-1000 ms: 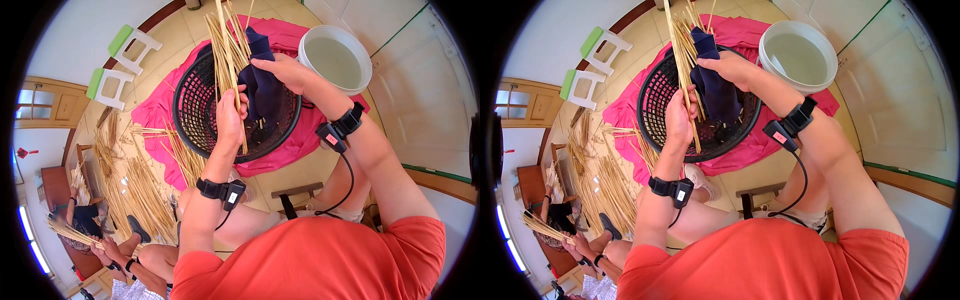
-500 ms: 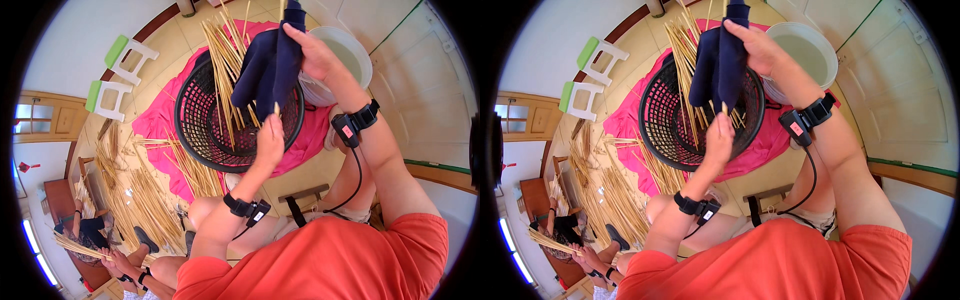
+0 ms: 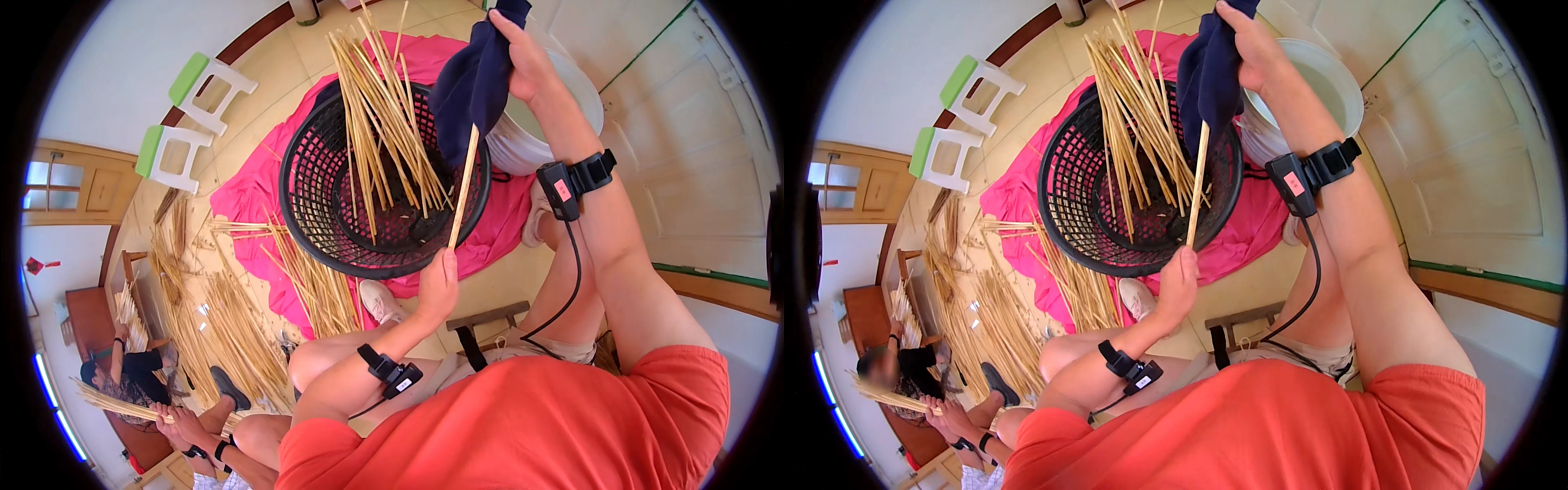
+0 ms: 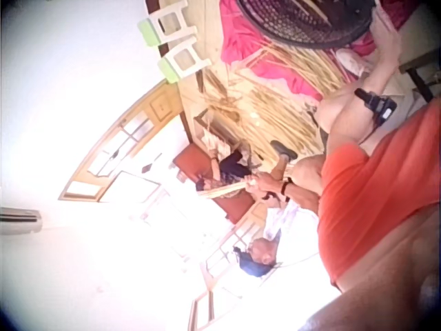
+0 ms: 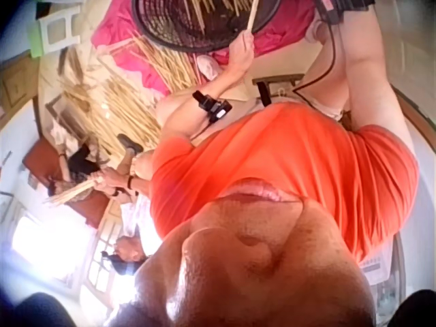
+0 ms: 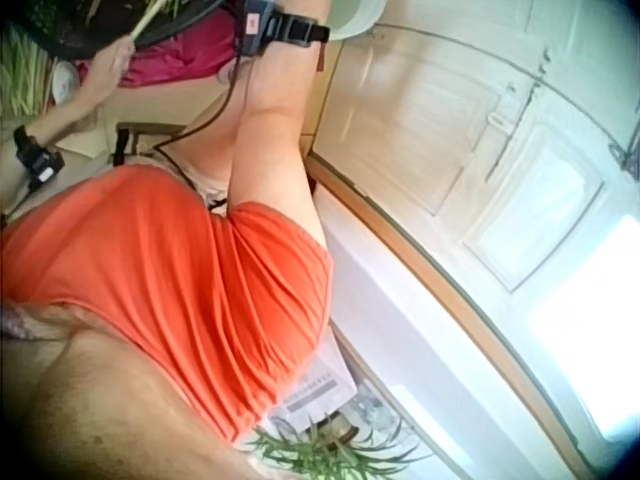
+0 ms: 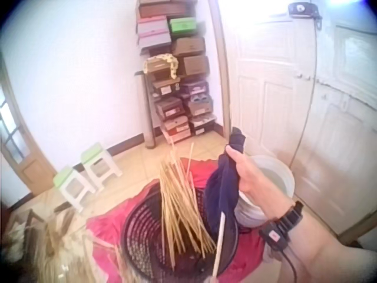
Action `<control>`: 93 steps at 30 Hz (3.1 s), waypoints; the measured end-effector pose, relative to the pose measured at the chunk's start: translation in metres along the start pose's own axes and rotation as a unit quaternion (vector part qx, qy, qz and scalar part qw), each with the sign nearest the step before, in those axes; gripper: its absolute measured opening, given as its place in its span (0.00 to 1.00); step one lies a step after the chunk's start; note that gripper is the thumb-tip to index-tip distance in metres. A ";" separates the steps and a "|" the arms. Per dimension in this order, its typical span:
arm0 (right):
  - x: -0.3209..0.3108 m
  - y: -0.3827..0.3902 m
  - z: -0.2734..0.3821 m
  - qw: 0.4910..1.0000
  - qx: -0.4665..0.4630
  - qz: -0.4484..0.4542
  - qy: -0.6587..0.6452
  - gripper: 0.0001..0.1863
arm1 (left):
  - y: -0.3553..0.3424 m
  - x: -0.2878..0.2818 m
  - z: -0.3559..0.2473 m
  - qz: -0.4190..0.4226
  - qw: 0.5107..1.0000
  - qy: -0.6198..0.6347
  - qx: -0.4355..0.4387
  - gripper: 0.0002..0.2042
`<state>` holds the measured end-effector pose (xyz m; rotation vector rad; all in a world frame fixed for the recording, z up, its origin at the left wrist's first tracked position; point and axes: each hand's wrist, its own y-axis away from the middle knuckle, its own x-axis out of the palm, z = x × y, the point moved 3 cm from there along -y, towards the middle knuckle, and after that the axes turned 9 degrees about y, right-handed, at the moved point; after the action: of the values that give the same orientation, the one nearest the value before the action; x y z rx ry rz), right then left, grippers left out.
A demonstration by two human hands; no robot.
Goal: The person cleans long bamboo strips by pulling each strip through a dark cloth held in their hand, then placing the cleaned strips into a black basket.
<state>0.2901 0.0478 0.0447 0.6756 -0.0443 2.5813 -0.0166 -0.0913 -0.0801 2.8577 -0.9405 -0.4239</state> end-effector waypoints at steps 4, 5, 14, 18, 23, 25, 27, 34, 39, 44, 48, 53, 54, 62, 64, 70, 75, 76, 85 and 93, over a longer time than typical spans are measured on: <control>0.012 -0.002 0.003 0.998 -0.027 -0.033 -0.045 0.12 | -0.007 0.000 -0.010 -0.005 1.000 -0.003 0.007 0.16; 0.014 -0.003 0.005 0.997 -0.037 -0.047 -0.041 0.12 | -0.008 0.001 -0.013 -0.010 1.000 -0.010 0.021 0.16; 0.025 0.001 0.006 0.994 -0.080 -0.071 -0.027 0.11 | -0.019 -0.013 -0.026 -0.103 0.989 -0.091 0.062 0.13; 0.020 -0.001 -0.004 0.993 -0.095 -0.071 0.003 0.11 | -0.025 -0.023 -0.034 -0.130 0.986 -0.094 0.053 0.11; 0.015 0.003 0.006 0.992 -0.092 -0.079 -0.038 0.12 | -0.038 -0.025 -0.027 0.010 0.993 0.115 0.011 0.14; 0.018 0.009 0.015 0.994 -0.079 -0.062 -0.037 0.13 | -0.034 -0.022 -0.031 0.159 0.926 0.310 -0.146 0.15; 0.015 0.009 0.017 0.996 -0.062 -0.022 -0.063 0.13 | -0.030 -0.021 -0.042 0.274 0.811 0.450 -0.253 0.14; 0.001 0.000 0.010 0.991 -0.072 -0.092 -0.068 0.14 | -0.058 -0.041 -0.040 -0.008 0.992 -0.084 0.092 0.12; -0.009 0.003 0.004 0.978 -0.092 -0.186 -0.036 0.13 | -0.063 -0.053 -0.062 -0.119 0.938 -0.285 0.156 0.11; 0.006 0.016 0.024 0.991 -0.065 -0.054 -0.108 0.13 | -0.052 -0.032 -0.047 0.221 0.928 0.268 -0.133 0.16; 0.005 0.000 0.022 0.978 -0.071 0.076 -0.183 0.13 | -0.042 -0.024 -0.063 0.336 0.825 0.390 -0.234 0.16; 0.011 0.009 0.007 0.983 -0.072 -0.157 -0.063 0.15 | -0.068 -0.039 -0.051 -0.037 0.961 -0.201 0.186 0.12; 0.008 0.008 0.000 0.977 -0.056 -0.200 -0.049 0.14 | -0.069 -0.042 -0.054 -0.084 0.942 -0.290 0.149 0.11; 0.019 0.015 0.006 0.991 -0.027 0.025 -0.125 0.16 | -0.057 -0.026 -0.049 0.254 0.901 0.316 -0.156 0.16; 0.026 0.017 0.012 0.966 -0.011 0.130 -0.221 0.17 | -0.051 -0.025 -0.057 0.350 0.792 0.443 -0.231 0.15; 0.029 0.020 0.004 0.994 -0.058 -0.060 -0.073 0.17 | -0.068 -0.034 -0.040 0.138 0.977 0.140 -0.079 0.15; 0.006 0.016 -0.021 0.975 -0.060 -0.215 -0.017 0.12 | -0.074 -0.043 -0.059 -0.076 0.944 -0.292 0.133 0.13; 0.006 0.014 -0.024 0.977 -0.060 -0.202 -0.024 0.12 | -0.074 -0.042 -0.056 -0.072 0.949 -0.276 0.138 0.13; 0.026 0.028 0.005 0.987 -0.011 0.044 -0.156 0.17 | -0.054 -0.027 -0.066 0.326 0.833 0.384 -0.229 0.18; 0.026 0.023 -0.003 0.991 -0.049 -0.064 -0.103 0.16 | -0.072 -0.036 -0.048 0.185 0.955 0.196 -0.122 0.16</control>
<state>0.2589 0.0391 0.0562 0.8744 -0.1873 2.3625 0.0104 -0.0117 -0.0388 2.3450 -1.2021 0.0637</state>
